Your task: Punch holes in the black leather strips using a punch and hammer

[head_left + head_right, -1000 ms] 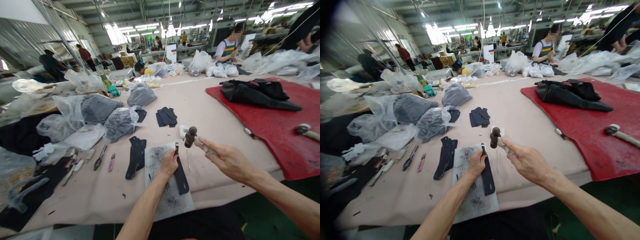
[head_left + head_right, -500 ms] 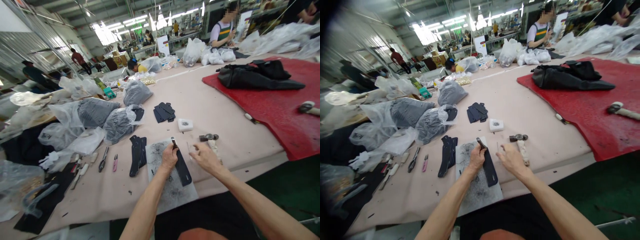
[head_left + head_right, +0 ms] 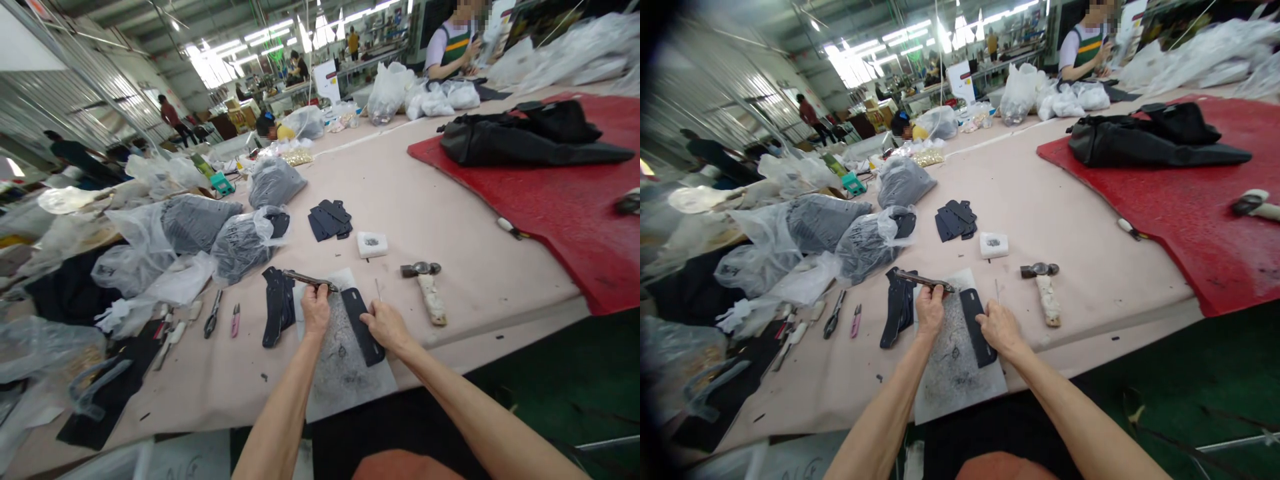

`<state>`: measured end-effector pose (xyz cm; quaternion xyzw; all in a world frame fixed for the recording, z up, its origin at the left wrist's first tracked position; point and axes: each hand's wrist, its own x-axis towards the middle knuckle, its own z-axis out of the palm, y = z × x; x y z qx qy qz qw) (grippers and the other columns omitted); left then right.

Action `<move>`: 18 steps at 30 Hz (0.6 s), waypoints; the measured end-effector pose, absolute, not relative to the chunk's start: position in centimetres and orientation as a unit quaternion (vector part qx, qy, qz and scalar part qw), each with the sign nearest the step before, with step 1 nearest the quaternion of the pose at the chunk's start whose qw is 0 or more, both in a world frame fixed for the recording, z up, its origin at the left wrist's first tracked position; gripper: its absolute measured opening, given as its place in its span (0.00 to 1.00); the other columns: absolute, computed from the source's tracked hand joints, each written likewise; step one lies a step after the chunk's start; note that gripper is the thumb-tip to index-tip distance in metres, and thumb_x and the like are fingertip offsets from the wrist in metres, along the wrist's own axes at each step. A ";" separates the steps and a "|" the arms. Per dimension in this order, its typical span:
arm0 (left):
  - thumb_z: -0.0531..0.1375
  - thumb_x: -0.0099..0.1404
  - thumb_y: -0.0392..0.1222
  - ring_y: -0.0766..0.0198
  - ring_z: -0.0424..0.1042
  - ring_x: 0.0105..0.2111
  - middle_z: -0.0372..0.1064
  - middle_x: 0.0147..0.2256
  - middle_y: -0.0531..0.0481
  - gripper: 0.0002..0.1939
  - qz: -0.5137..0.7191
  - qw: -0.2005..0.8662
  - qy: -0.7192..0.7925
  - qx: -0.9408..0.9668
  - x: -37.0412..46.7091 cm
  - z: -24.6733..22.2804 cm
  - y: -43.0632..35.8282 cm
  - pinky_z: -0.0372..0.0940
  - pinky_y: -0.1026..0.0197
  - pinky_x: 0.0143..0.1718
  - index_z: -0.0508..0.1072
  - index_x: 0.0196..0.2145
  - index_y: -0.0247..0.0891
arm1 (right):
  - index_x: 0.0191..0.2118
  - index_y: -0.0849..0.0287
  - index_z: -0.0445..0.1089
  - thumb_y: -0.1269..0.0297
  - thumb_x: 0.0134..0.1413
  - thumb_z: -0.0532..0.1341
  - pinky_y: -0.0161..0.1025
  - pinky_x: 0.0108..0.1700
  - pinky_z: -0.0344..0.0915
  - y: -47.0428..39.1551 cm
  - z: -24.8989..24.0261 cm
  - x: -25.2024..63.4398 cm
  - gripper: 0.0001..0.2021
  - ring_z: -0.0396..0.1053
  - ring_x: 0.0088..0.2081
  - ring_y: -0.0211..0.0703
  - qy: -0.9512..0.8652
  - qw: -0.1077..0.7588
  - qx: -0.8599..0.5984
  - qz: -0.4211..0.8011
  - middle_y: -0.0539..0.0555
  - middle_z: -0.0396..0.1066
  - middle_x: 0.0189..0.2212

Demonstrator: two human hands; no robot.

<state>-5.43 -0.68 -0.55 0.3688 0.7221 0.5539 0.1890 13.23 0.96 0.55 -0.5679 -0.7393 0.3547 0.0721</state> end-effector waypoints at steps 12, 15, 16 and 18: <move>0.57 0.64 0.45 0.57 0.75 0.35 0.77 0.33 0.46 0.12 0.514 0.223 0.732 0.388 -2.5 -0.6 -6.2 0.69 0.58 0.39 0.77 0.37 0.35 | 0.25 0.60 0.66 0.62 0.55 0.61 0.34 0.30 0.53 5.3 0.1 11.4 0.10 0.65 0.29 0.39 -0.720 0.129 -0.559 0.391 0.53 0.71 0.25; 0.56 0.64 0.42 0.57 0.76 0.38 0.78 0.36 0.46 0.11 0.514 0.234 0.710 0.421 -2.1 0.0 -5.9 0.69 0.57 0.42 0.77 0.38 0.36 | 0.27 0.60 0.68 0.62 0.56 0.60 0.34 0.33 0.54 7.1 0.5 9.9 0.10 0.65 0.31 0.39 -0.724 0.147 -0.558 0.379 0.54 0.72 0.27; 0.56 0.64 0.41 0.57 0.76 0.39 0.78 0.37 0.45 0.11 0.513 0.241 0.704 0.429 -2.1 0.1 -5.7 0.70 0.57 0.43 0.77 0.38 0.36 | 0.28 0.61 0.69 0.62 0.57 0.59 0.34 0.34 0.55 7.4 0.6 9.6 0.10 0.66 0.32 0.39 -0.726 0.152 -0.555 0.377 0.54 0.72 0.28; 0.57 0.64 0.40 0.57 0.76 0.40 0.78 0.38 0.45 0.10 0.510 0.257 0.694 0.437 -2.1 0.0 -5.5 0.70 0.57 0.44 0.77 0.38 0.36 | 0.30 0.61 0.71 0.63 0.59 0.57 0.34 0.36 0.56 7.4 0.8 9.8 0.10 0.66 0.33 0.40 -0.730 0.160 -0.548 0.376 0.55 0.73 0.29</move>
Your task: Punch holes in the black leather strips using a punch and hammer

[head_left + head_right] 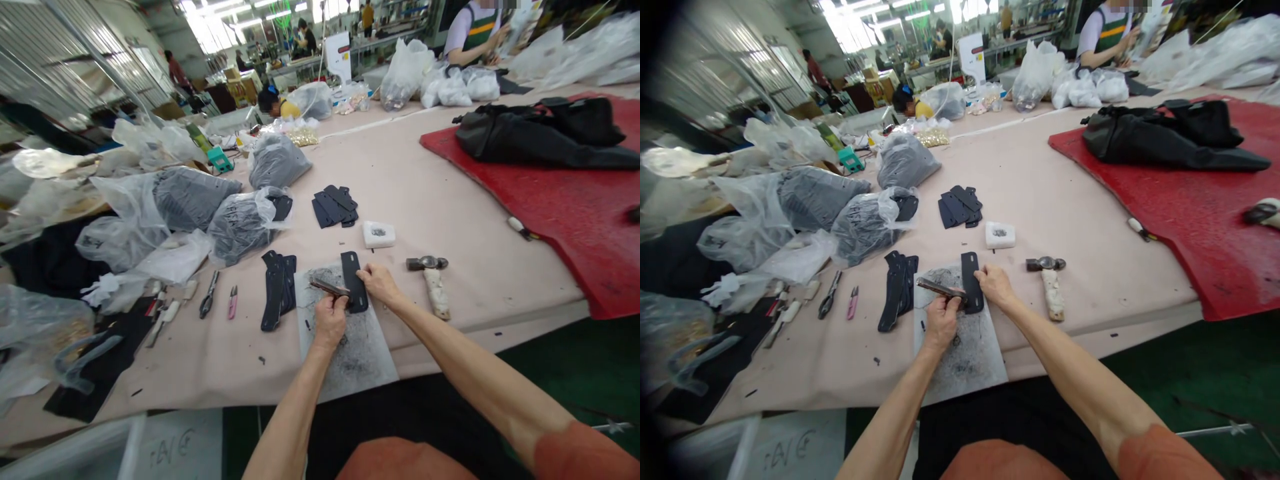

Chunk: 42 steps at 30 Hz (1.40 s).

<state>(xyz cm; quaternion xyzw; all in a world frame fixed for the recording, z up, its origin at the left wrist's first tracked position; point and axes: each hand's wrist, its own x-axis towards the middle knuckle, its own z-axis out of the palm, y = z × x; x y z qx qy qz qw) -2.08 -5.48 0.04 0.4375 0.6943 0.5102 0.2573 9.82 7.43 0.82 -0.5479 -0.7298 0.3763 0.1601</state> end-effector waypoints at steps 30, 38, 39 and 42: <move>0.58 0.65 0.41 0.58 0.77 0.43 0.79 0.41 0.47 0.10 0.475 0.258 0.672 0.506 -1.2 -0.2 -4.7 0.70 0.54 0.49 0.78 0.40 0.38 | 0.55 0.55 0.69 0.69 0.57 0.59 0.36 0.42 0.61 0.5 -1.2 14.8 0.20 0.67 0.37 0.42 -0.761 0.193 -0.473 0.401 0.53 0.71 0.36; 0.59 0.65 0.42 0.57 0.77 0.43 0.79 0.40 0.46 0.10 0.463 0.248 0.682 0.508 -1.1 0.2 -4.6 0.71 0.54 0.48 0.78 0.40 0.38 | 0.51 0.54 0.71 0.68 0.57 0.58 0.35 0.41 0.58 0.9 -0.5 14.8 0.17 0.66 0.37 0.42 -0.769 0.151 -0.480 0.395 0.53 0.71 0.35; 0.59 0.65 0.42 0.57 0.77 0.42 0.79 0.40 0.46 0.10 0.464 0.248 0.681 0.509 -1.0 0.3 -4.5 0.72 0.54 0.47 0.79 0.40 0.38 | 0.52 0.54 0.71 0.68 0.57 0.58 0.35 0.41 0.58 0.9 -0.5 14.8 0.17 0.66 0.37 0.42 -0.769 0.148 -0.482 0.394 0.53 0.71 0.35; 0.59 0.65 0.42 0.57 0.77 0.42 0.79 0.40 0.46 0.10 0.468 0.248 0.677 0.511 -1.0 0.3 -4.5 0.72 0.54 0.47 0.78 0.40 0.38 | 0.54 0.53 0.70 0.67 0.57 0.58 0.36 0.41 0.57 0.9 -0.5 14.8 0.18 0.67 0.38 0.43 -0.770 0.135 -0.483 0.394 0.54 0.72 0.37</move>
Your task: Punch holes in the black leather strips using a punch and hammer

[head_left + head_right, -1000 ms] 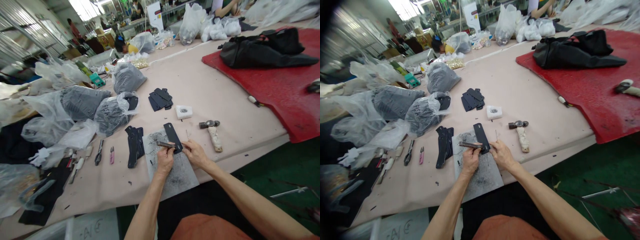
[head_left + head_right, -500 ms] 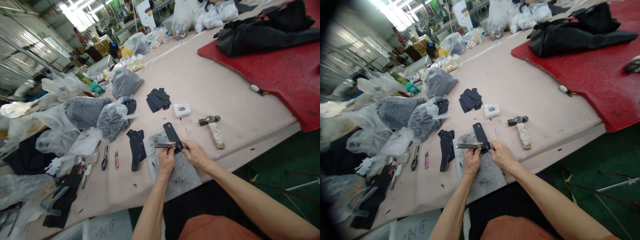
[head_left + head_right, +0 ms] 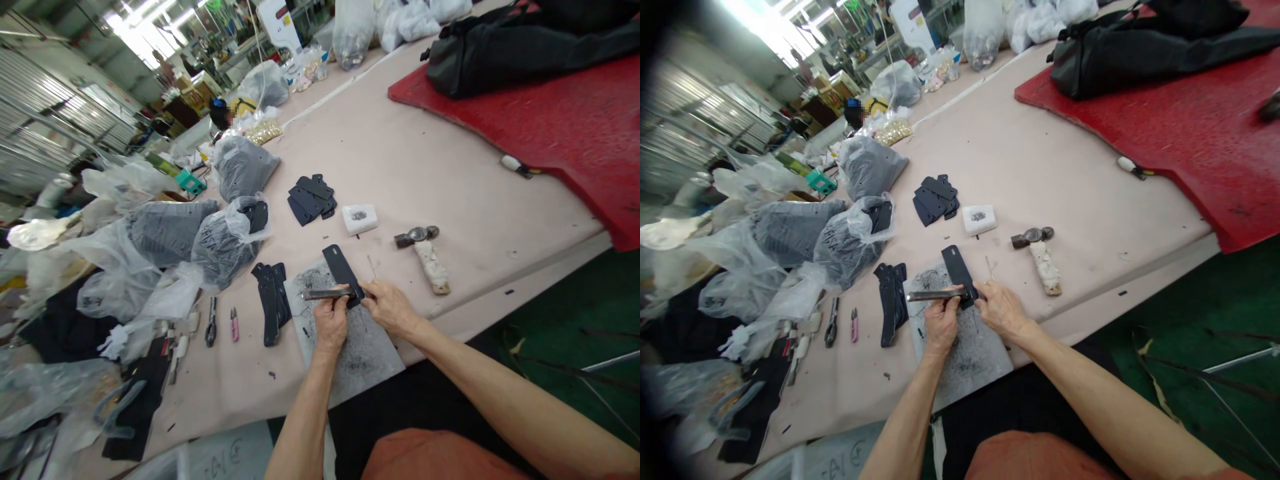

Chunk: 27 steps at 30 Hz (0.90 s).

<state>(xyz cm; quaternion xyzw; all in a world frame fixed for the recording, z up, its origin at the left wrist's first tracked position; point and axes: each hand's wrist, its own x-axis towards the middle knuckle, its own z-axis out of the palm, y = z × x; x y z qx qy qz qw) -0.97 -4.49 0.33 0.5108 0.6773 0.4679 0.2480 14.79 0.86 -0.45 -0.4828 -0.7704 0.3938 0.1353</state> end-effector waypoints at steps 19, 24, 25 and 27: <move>0.55 0.68 0.40 0.58 0.76 0.42 0.77 0.40 0.46 0.10 0.418 0.186 0.691 0.560 -0.4 -0.7 -4.4 0.70 0.53 0.47 0.76 0.40 0.39 | 0.51 0.52 0.70 0.67 0.58 0.57 0.36 0.39 0.57 1.0 -0.4 15.0 0.16 0.67 0.37 0.43 -0.779 0.137 -0.472 0.389 0.53 0.71 0.35; 0.54 0.66 0.35 0.57 0.74 0.42 0.76 0.40 0.45 0.09 0.384 0.126 0.682 0.610 0.1 -1.0 -3.9 0.67 0.53 0.48 0.74 0.39 0.38 | 0.49 0.54 0.70 0.67 0.59 0.57 0.35 0.39 0.57 1.0 -0.7 14.9 0.13 0.67 0.37 0.42 -0.781 0.133 -0.471 0.387 0.53 0.71 0.35; 0.54 0.66 0.35 0.57 0.73 0.42 0.76 0.39 0.45 0.09 0.380 0.122 0.678 0.617 0.2 -1.0 -3.8 0.67 0.53 0.47 0.74 0.38 0.38 | 0.49 0.54 0.71 0.67 0.59 0.57 0.35 0.39 0.57 1.0 -0.7 14.8 0.13 0.67 0.37 0.42 -0.781 0.133 -0.471 0.387 0.53 0.71 0.35; 0.53 0.65 0.34 0.57 0.72 0.42 0.75 0.39 0.45 0.09 0.379 0.123 0.673 0.623 0.3 -0.9 -3.6 0.66 0.53 0.47 0.73 0.38 0.39 | 0.50 0.55 0.71 0.67 0.59 0.57 0.36 0.40 0.58 1.0 -0.6 14.8 0.14 0.67 0.37 0.42 -0.781 0.137 -0.464 0.394 0.54 0.71 0.35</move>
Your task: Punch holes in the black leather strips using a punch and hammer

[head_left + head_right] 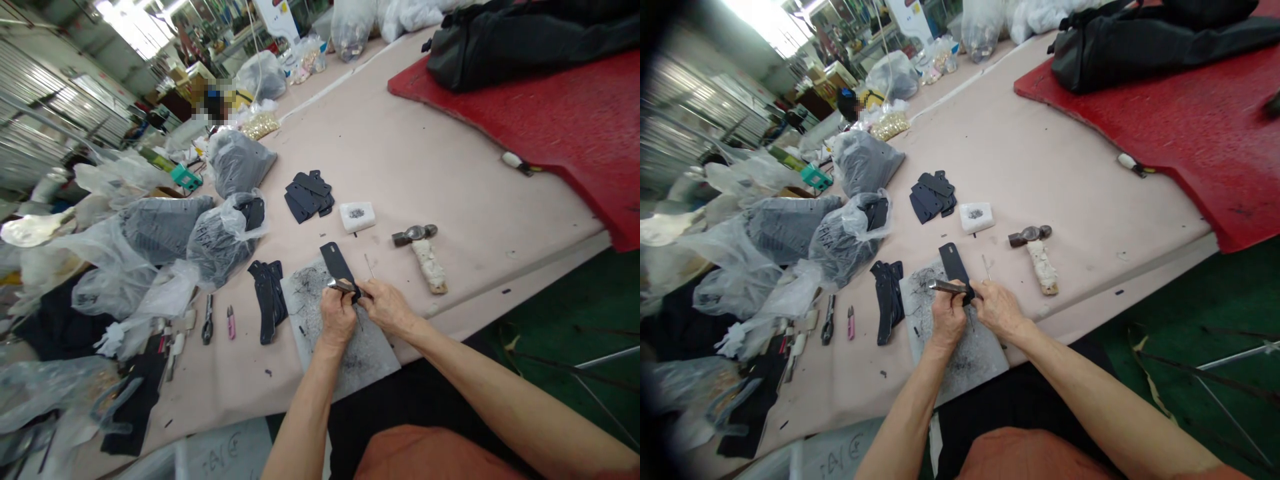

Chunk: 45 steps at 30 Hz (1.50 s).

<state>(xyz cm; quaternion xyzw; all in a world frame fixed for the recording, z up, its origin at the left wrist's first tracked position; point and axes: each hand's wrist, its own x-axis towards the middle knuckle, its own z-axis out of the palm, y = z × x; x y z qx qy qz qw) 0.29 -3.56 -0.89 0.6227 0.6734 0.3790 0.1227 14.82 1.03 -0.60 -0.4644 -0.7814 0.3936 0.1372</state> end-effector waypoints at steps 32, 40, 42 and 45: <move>0.56 0.62 0.30 0.58 0.69 0.37 0.71 0.33 0.48 0.06 0.370 0.157 0.689 0.603 0.4 -1.1 -3.4 0.62 0.57 0.41 0.68 0.32 0.39 | 0.59 0.55 0.64 0.60 0.51 0.64 0.31 0.15 0.57 2.6 14.8 23.0 0.28 0.60 0.17 0.34 -0.577 0.389 -0.511 0.505 0.46 0.68 0.22; 0.55 0.62 0.29 0.58 0.69 0.37 0.71 0.33 0.47 0.07 0.376 0.143 0.684 0.609 0.4 -1.2 -3.3 0.63 0.57 0.41 0.68 0.32 0.39 | 0.67 0.50 0.58 0.64 0.58 0.58 0.40 0.41 0.72 0.7 20.4 20.8 0.30 0.74 0.32 0.43 -0.862 0.340 -0.317 0.203 0.53 0.78 0.39; 0.55 0.62 0.30 0.58 0.69 0.36 0.70 0.32 0.47 0.06 0.374 0.139 0.684 0.611 0.4 -1.2 -3.2 0.63 0.58 0.40 0.67 0.31 0.39 | 0.65 0.49 0.61 0.67 0.57 0.58 0.42 0.42 0.73 1.1 19.6 20.9 0.29 0.76 0.37 0.47 -0.901 0.237 -0.299 0.207 0.53 0.78 0.43; 0.55 0.62 0.30 0.58 0.69 0.36 0.70 0.32 0.48 0.06 0.374 0.139 0.685 0.609 0.4 -1.3 -3.2 0.63 0.58 0.40 0.66 0.30 0.39 | 0.65 0.47 0.61 0.67 0.57 0.58 0.45 0.47 0.73 1.5 21.5 21.3 0.29 0.76 0.45 0.50 -0.901 0.239 -0.308 0.191 0.52 0.75 0.50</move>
